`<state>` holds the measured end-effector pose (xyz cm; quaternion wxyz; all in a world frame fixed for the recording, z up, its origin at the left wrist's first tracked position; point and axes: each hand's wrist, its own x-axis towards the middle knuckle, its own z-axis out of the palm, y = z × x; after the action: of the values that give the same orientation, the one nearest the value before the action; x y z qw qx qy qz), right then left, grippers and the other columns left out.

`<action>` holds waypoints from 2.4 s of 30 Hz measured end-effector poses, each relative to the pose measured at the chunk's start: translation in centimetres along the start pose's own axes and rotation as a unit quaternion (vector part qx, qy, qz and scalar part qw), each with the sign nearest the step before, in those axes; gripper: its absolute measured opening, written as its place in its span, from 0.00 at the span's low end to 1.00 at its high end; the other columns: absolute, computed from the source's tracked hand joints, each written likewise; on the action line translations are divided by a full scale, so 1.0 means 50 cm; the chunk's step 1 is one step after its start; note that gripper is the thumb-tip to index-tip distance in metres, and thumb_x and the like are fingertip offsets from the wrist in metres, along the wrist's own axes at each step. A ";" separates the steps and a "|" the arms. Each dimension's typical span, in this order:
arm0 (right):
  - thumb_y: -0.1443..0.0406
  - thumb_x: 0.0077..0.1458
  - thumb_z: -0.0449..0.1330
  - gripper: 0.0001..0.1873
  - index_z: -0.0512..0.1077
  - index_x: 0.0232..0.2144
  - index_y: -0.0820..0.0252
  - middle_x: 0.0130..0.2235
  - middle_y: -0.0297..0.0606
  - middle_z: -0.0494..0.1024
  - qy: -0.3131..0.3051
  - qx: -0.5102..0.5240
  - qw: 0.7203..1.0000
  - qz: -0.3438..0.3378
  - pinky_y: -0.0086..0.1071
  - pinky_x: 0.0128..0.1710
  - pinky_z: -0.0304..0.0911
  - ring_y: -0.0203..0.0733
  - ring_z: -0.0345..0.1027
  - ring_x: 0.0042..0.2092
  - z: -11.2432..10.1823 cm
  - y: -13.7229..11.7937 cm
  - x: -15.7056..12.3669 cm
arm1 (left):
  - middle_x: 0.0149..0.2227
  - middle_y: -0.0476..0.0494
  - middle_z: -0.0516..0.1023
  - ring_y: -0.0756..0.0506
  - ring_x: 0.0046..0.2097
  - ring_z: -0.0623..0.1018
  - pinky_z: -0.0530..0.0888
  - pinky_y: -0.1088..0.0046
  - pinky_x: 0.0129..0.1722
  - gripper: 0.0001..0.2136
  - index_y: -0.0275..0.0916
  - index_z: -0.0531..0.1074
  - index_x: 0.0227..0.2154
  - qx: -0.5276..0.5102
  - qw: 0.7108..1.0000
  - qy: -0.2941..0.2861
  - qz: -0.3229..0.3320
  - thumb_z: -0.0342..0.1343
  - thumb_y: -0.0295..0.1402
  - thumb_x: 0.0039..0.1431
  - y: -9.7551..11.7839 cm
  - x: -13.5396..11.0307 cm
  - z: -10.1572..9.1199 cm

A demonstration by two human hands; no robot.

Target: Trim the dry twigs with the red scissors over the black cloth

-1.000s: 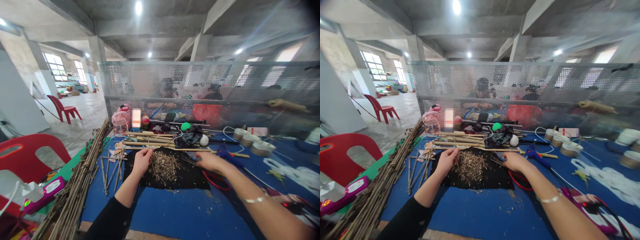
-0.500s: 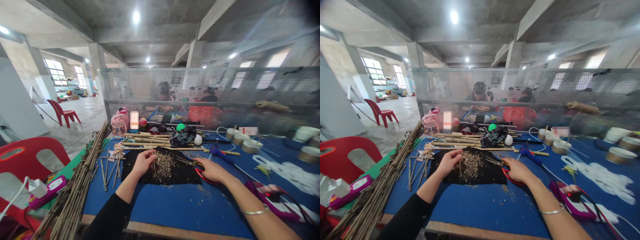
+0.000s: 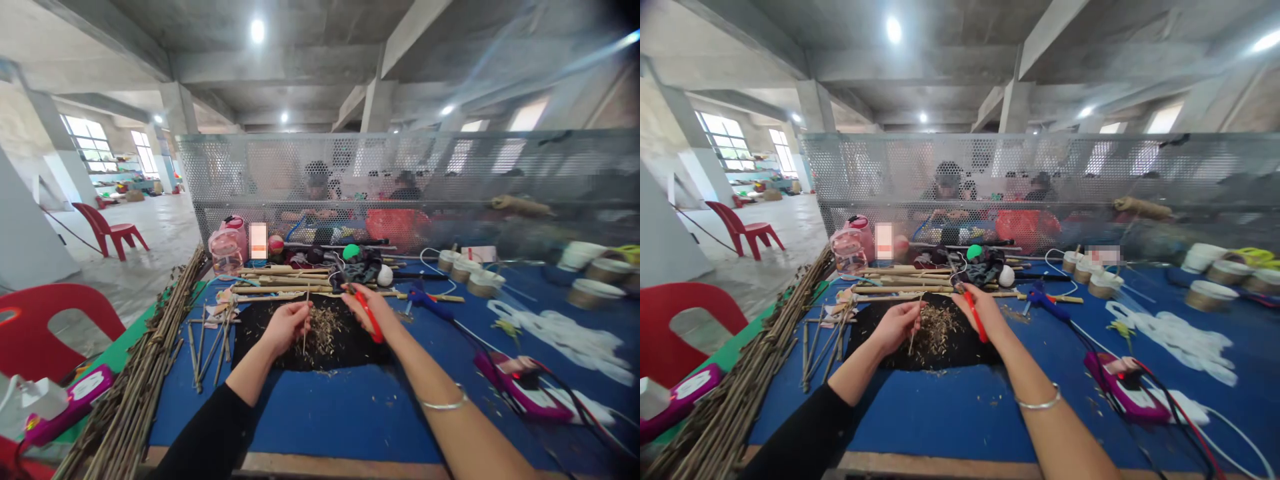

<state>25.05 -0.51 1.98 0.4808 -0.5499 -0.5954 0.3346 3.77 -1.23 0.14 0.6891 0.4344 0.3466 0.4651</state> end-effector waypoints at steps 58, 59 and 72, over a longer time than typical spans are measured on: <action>0.55 0.45 0.60 0.26 0.64 0.46 0.58 0.44 0.43 0.70 -0.034 -0.276 0.945 -0.173 0.34 0.42 0.61 0.44 0.66 0.45 0.113 -0.020 -0.081 | 0.19 0.55 0.65 0.57 0.16 0.62 0.64 0.81 0.13 0.13 0.36 0.64 0.24 0.180 0.980 0.061 0.060 0.59 0.40 0.44 -0.028 -0.019 0.016; 0.56 0.45 0.60 0.26 0.63 0.47 0.58 0.44 0.43 0.70 -0.031 -0.279 0.943 -0.179 0.35 0.43 0.60 0.44 0.65 0.45 0.114 -0.021 -0.081 | 0.19 0.55 0.65 0.57 0.16 0.63 0.64 0.81 0.13 0.13 0.36 0.64 0.24 0.181 0.980 0.062 0.060 0.59 0.40 0.43 -0.028 -0.019 0.016; 0.53 0.47 0.59 0.18 0.69 0.39 0.55 0.36 0.39 0.76 -0.043 -0.285 0.944 -0.163 0.31 0.35 0.61 0.43 0.69 0.36 0.103 -0.026 -0.079 | 0.19 0.54 0.68 0.54 0.17 0.68 0.63 0.81 0.12 0.12 0.37 0.64 0.24 0.208 0.974 0.073 0.059 0.58 0.40 0.45 -0.025 -0.024 0.015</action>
<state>19.54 -3.91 0.76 0.3261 -0.5447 -0.7671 0.0918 4.47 -2.82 -0.61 0.5280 0.5529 0.4588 0.4526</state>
